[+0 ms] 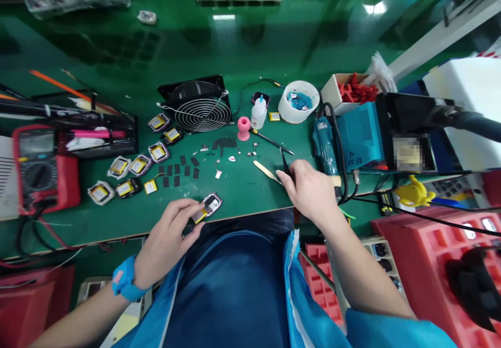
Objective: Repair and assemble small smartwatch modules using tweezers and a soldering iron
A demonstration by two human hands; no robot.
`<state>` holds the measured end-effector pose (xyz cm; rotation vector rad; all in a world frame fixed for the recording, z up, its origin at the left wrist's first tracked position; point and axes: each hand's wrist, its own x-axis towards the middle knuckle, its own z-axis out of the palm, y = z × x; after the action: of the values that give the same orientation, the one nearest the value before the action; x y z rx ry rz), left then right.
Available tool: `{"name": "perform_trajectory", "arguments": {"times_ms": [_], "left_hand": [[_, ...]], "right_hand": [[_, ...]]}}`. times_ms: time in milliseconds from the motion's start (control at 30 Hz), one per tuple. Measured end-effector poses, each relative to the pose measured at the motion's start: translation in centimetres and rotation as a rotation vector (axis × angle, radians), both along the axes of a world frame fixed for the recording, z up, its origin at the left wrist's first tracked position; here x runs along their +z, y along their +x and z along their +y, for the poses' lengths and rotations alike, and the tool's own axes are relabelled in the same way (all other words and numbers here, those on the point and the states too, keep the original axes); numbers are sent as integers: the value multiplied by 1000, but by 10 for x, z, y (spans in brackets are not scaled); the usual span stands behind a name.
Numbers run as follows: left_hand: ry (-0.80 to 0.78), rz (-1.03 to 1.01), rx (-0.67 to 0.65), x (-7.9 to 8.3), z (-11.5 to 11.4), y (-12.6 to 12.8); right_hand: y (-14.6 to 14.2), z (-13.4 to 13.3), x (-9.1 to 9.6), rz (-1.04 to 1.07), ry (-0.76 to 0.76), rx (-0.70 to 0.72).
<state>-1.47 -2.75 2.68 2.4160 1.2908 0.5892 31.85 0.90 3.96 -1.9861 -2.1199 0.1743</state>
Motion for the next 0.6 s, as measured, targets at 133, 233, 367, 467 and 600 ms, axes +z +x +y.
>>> {"name": "perform_trajectory", "arguments": {"times_ms": [133,233,367,467,600], "left_hand": [[-36,-63,-7,1,4,-6],[-87,-134,-27,2,15,-9],[-164,-201,-75,4,30,-8],[-210,-227,-84,6,37,-8],[-305,-154,-155,9,47,-14]], "right_hand": [[-15,-4,0,57,180,13],[-50,-12,0,309,148,260],[-103,-24,-9,506,-27,473],[-128,-29,-19,494,-61,435],[-137,-31,-28,517,-51,374]]}}
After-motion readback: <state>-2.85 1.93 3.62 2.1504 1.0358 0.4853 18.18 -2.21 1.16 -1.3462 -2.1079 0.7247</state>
